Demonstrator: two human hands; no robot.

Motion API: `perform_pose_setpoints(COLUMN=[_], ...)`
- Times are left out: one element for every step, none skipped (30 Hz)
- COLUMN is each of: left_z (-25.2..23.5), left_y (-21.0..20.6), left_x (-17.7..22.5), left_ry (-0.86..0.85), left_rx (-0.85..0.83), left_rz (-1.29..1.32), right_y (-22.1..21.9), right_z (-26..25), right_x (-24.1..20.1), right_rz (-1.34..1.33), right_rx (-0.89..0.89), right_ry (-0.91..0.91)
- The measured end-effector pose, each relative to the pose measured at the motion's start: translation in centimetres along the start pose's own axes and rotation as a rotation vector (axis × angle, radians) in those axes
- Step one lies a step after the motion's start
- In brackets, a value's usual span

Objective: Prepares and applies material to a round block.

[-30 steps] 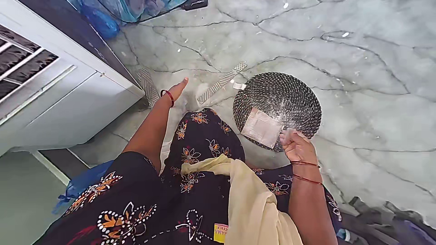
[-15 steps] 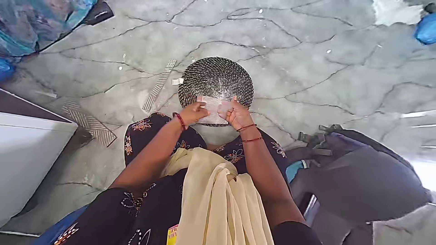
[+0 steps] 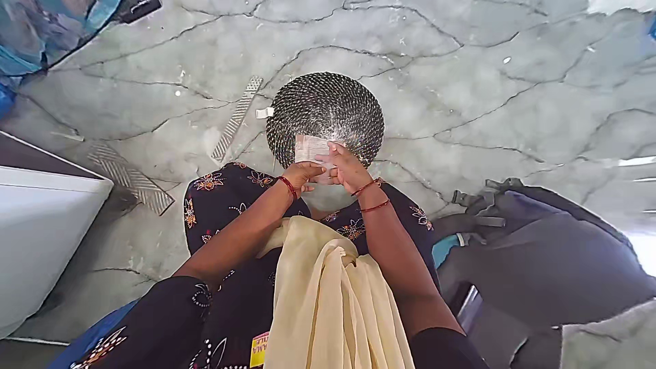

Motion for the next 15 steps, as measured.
perform_pose_setpoints(left_z=[-0.2,-0.4,-0.6,-0.8,-0.8,-0.8,-0.7,-0.7,-0.6,-0.6,-0.6,-0.5,-0.5,-0.5,-0.6], left_y=[0.2,0.4,0.6,0.7,0.9,1.1,1.2,1.2,1.3,1.2,1.2,1.2,1.3,1.3,1.3], left_x=[-0.2,-0.4,-0.7,-0.8,-0.8,-0.8,-0.7,-0.7,-0.6,-0.5,-0.4,-0.5,-0.5,-0.5,-0.5], left_ry=[0.01,0.02,0.028,0.032,0.029,0.026,0.022,0.019,0.016,0.011,0.008,0.008,0.007,0.006,0.004], left_rx=[0.013,0.026,0.036,0.044,0.05,0.056,0.064,0.076,0.087,0.094,0.099,0.101,0.1,0.103,0.105], left_rz=[0.053,0.111,0.168,0.214,0.248,0.274,0.292,0.306,0.319,0.328,0.332,0.333,0.334,0.342,0.353], right_y=[0.0,0.0,0.2,0.4,0.6,0.8,0.9,0.8,0.5,0.2,-0.1,-0.5,-0.7,-0.8,-0.6], right_z=[0.1,0.3,0.5,0.6,0.5,0.4,0.2,0.1,0.0,-0.2,-0.3,-0.5,-0.8,-0.9,-0.9], right_x=[-0.1,-0.2,-0.4,-0.4,-0.3,-0.1,0.2,0.6,0.8,0.8,0.8,1.0,1.2,1.2,1.1], right_rz=[0.001,-0.009,-0.02,-0.024,-0.018,0.001,0.041,0.093,0.146,0.206,0.251,0.28,0.29,0.28,0.262], right_rx=[0.0,0.018,0.05,0.085,0.113,0.125,0.126,0.111,0.088,0.066,0.054,0.06,0.077,0.083,0.082], right_ry=[-0.018,-0.04,-0.066,-0.089,-0.107,-0.116,-0.117,-0.116,-0.108,-0.095,-0.076,-0.06,-0.054,-0.066,-0.089])
Point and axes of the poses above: each hand's wrist, its own z-axis away from the middle knuckle, its own y-axis out of the back of the hand, x = y × z, the point moved 3 cm from there along -z, towards the middle knuckle, and after that the axes turned 13 degrees about z, right-handed, at the moved point
